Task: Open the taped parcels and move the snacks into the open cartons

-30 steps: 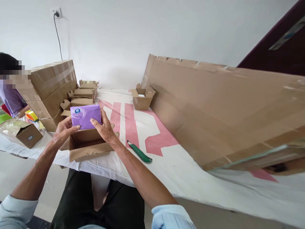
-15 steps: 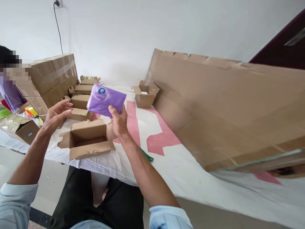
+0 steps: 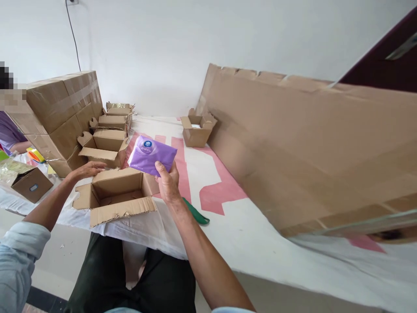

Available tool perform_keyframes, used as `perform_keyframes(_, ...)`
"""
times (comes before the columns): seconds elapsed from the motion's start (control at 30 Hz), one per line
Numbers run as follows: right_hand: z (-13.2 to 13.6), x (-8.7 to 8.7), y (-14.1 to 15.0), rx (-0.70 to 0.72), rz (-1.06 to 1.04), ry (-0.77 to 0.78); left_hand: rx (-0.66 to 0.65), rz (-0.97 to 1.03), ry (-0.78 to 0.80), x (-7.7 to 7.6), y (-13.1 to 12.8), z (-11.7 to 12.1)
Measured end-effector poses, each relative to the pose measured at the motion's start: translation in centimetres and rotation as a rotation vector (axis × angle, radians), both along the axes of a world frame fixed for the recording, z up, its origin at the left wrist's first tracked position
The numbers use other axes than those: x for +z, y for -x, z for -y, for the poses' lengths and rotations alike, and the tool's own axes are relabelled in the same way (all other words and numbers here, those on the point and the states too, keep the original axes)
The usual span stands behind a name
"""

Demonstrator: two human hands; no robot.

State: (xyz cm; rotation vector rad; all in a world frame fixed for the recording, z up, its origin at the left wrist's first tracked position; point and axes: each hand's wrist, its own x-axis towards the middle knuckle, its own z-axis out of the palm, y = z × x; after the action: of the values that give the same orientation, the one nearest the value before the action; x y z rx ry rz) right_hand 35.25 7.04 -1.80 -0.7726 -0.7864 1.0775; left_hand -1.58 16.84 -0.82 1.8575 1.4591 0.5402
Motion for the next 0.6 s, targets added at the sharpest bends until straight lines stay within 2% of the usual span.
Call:
perform_keyframes(0.13, 0.4, 0.0, -0.3, -0.003, 0.041, 0.022, -0.01, 0.044, -0.043, -1.6, -0.2, -2.3)
perform_keyframes(0.3, 1.0, 0.2, -0.5, 0.005, 0.052, -0.07, 0.023, 0.056, -0.054, -3.1, -0.4, -4.5)
perform_keyframes(0.6, 1.8, 0.7, -0.8, -0.057, 0.051, -0.113, 0.068, 0.094, -0.081, -4.3, -0.9, -6.7)
